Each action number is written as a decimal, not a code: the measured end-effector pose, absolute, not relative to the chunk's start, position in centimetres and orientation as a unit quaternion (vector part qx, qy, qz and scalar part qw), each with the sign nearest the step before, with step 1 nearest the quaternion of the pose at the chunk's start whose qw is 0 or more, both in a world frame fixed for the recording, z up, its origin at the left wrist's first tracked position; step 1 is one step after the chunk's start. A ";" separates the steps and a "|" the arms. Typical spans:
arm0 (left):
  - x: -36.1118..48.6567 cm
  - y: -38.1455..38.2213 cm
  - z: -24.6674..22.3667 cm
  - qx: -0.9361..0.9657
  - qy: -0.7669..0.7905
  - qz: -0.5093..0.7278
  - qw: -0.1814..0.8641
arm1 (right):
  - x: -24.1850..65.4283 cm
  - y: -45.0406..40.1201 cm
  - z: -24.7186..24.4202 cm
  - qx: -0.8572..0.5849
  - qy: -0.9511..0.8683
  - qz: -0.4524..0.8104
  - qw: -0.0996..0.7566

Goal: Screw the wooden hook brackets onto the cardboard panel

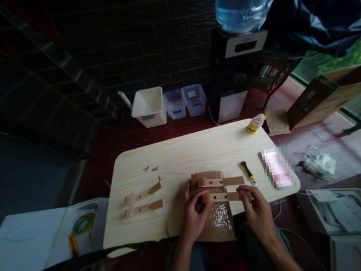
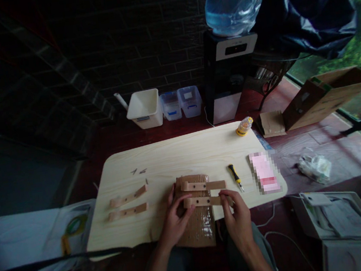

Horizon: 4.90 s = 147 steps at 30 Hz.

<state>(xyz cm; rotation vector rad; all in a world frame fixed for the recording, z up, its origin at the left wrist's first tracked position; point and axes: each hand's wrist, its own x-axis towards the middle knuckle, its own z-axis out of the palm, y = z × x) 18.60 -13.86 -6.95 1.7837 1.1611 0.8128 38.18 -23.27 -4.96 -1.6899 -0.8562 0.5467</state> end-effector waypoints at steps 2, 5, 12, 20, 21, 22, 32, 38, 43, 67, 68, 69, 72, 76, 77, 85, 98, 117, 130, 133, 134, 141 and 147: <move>18.6 -13.9 -6.9 0.708 0.465 0.323 0.422 | 38.2 -23.3 -4.9 -0.715 -0.362 0.233 0.551; 18.6 -13.8 -7.0 0.706 0.463 0.322 0.428 | 38.2 -23.3 -4.9 -0.713 -0.361 0.231 0.555; 18.6 -13.8 -7.2 0.704 0.461 0.331 0.427 | 38.3 -23.1 -5.4 -0.712 -0.362 0.230 0.556; 18.4 -13.8 -7.6 0.699 0.460 0.328 0.438 | 38.1 -23.0 -4.9 -0.715 -0.389 0.206 0.543; 18.4 -13.8 -7.6 0.698 0.461 0.328 0.438 | 38.0 -22.9 -4.8 -0.714 -0.397 0.201 0.540; 18.4 -13.9 -7.7 0.699 0.462 0.328 0.437 | 38.0 -22.9 -4.7 -0.714 -0.405 0.195 0.537; 18.5 -13.8 -7.9 0.696 0.463 0.339 0.431 | 38.0 -22.8 -4.7 -0.695 -0.532 0.115 0.469; 18.4 -13.9 -7.6 0.692 0.461 0.337 0.442 | 38.0 -22.6 -4.2 -0.691 -0.605 0.081 0.388; 18.3 -13.9 -7.6 0.700 0.462 0.334 0.430 | 38.0 -22.7 -4.4 -0.688 -0.615 0.085 0.376; 17.9 -13.8 -7.6 0.698 0.445 0.331 0.454 | 33.8 -20.8 -3.1 -0.684 -0.641 0.017 0.347; 17.8 -13.8 -7.6 0.698 0.444 0.332 0.452 | 33.8 -20.7 -3.2 -0.687 -0.640 0.025 0.343; 17.8 -13.8 -7.7 0.700 0.443 0.333 0.451 | 33.8 -20.6 -3.3 -0.688 -0.640 0.032 0.341; 17.7 -13.8 -7.8 0.705 0.438 0.333 0.448 | 33.6 -20.5 -3.7 -0.678 -0.648 0.051 0.343; 17.7 -13.8 -7.8 0.707 0.437 0.333 0.446 | 33.1 -20.4 -4.4 -0.675 -0.651 0.062 0.342; 17.7 -13.9 -7.8 0.706 0.439 0.333 0.445 | 32.9 -20.4 -4.6 -0.677 -0.649 0.060 0.342; 17.7 -14.1 -7.8 0.705 0.444 0.339 0.437 | 32.3 -20.4 -5.3 -0.679 -0.637 0.045 0.362; 17.6 -14.3 -8.0 0.702 0.442 0.349 0.436 | 32.3 -20.8 -5.9 -0.650 -0.659 0.025 0.378; 17.8 -14.2 -8.6 0.706 0.437 0.357 0.427 | 32.5 -20.9 -6.1 -0.644 -0.674 0.035 0.360; 17.7 -14.6 -8.2 0.698 0.433 0.366 0.438 | 32.2 -21.5 -5.7 -0.651 -0.652 0.052 0.385; 17.6 -14.6 -8.2 0.696 0.435 0.367 0.438 | 32.1 -21.6 -5.0 -0.661 -0.642 0.053 0.384; 17.6 -14.6 -8.3 0.696 0.435 0.368 0.437 | 32.2 -21.7 -4.7 -0.661 -0.641 0.051 0.387; 17.5 -14.8 -8.8 0.694 0.441 0.379 0.425 | 35.1 -23.7 -2.3 -0.694 -0.602 -0.033 0.393; 17.6 -14.8 -9.3 0.692 0.437 0.397 0.416 | 37.4 -25.6 -3.5 -0.746 -0.459 0.081 0.475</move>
